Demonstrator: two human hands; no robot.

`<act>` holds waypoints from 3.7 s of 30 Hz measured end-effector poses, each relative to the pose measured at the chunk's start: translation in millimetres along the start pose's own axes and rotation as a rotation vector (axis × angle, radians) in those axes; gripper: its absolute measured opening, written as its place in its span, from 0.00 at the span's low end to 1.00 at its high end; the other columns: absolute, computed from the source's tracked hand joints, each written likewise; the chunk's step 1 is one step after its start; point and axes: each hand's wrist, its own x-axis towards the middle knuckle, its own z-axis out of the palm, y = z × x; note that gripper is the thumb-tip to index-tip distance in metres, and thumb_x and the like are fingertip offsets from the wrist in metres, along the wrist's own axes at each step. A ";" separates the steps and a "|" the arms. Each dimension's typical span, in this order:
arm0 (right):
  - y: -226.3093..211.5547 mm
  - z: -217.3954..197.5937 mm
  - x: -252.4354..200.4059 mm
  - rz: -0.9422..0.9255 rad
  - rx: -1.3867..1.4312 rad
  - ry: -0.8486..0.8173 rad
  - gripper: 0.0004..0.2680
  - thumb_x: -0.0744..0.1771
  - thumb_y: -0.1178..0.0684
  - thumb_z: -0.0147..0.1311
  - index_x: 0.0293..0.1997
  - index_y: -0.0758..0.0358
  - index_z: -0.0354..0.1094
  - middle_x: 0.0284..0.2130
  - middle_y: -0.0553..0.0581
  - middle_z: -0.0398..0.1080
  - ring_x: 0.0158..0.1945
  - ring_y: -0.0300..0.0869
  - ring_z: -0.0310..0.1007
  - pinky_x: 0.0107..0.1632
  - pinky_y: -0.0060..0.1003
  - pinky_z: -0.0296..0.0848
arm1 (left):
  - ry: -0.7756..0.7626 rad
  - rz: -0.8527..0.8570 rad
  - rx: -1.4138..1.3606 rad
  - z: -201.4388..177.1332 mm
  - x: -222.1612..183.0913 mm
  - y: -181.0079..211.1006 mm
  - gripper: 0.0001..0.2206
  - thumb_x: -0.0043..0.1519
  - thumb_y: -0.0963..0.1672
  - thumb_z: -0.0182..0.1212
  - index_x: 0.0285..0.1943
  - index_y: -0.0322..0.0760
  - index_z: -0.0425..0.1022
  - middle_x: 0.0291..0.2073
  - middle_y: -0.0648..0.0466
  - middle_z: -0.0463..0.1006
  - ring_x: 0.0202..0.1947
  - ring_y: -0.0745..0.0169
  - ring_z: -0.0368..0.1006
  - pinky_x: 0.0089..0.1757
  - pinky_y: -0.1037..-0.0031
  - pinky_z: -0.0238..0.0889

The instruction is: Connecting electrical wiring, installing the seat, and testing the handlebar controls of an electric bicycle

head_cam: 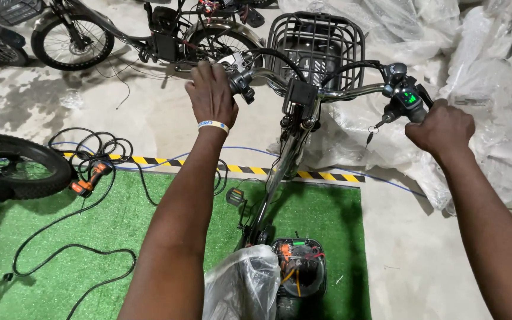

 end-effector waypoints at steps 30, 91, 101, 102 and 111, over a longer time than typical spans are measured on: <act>-36.7 159.5 -340.7 0.092 0.650 -0.176 0.32 0.53 0.53 0.61 0.60 0.74 0.48 0.51 0.78 0.56 0.58 0.74 0.51 0.59 0.68 0.39 | -0.488 0.364 -0.289 -44.0 -171.8 -136.9 0.17 0.50 0.45 0.55 0.49 0.46 0.60 0.38 0.51 0.71 0.29 0.39 0.78 0.33 0.53 0.72; -174.5 6.9 -371.1 -0.596 0.237 0.359 0.24 0.50 0.38 0.57 0.42 0.62 0.66 0.36 0.63 0.70 0.46 0.59 0.68 0.54 0.54 0.57 | -0.879 -0.778 -0.199 -185.0 -396.0 -283.2 0.12 0.50 0.47 0.55 0.41 0.44 0.77 0.35 0.44 0.81 0.45 0.41 0.77 0.47 0.58 0.68; -193.9 13.3 -360.0 -0.593 0.236 0.258 0.20 0.54 0.40 0.54 0.42 0.62 0.65 0.36 0.61 0.70 0.43 0.56 0.69 0.49 0.63 0.58 | -0.895 -0.830 -0.203 -165.1 -396.1 -298.2 0.13 0.50 0.48 0.56 0.42 0.45 0.78 0.38 0.46 0.81 0.47 0.44 0.76 0.49 0.59 0.67; -196.0 20.3 -355.7 -0.612 0.234 0.292 0.19 0.54 0.41 0.54 0.40 0.61 0.65 0.33 0.60 0.71 0.39 0.56 0.72 0.43 0.60 0.62 | -0.894 -0.831 -0.207 -164.1 -395.1 -299.8 0.13 0.50 0.48 0.56 0.42 0.45 0.78 0.38 0.46 0.81 0.47 0.44 0.76 0.49 0.59 0.67; -191.9 2.2 -358.2 -0.607 0.260 0.211 0.23 0.53 0.40 0.56 0.44 0.64 0.65 0.38 0.64 0.70 0.46 0.60 0.70 0.53 0.54 0.63 | -0.875 -0.845 -0.212 -176.0 -393.0 -290.3 0.14 0.50 0.46 0.54 0.43 0.42 0.77 0.38 0.43 0.80 0.47 0.40 0.76 0.49 0.57 0.67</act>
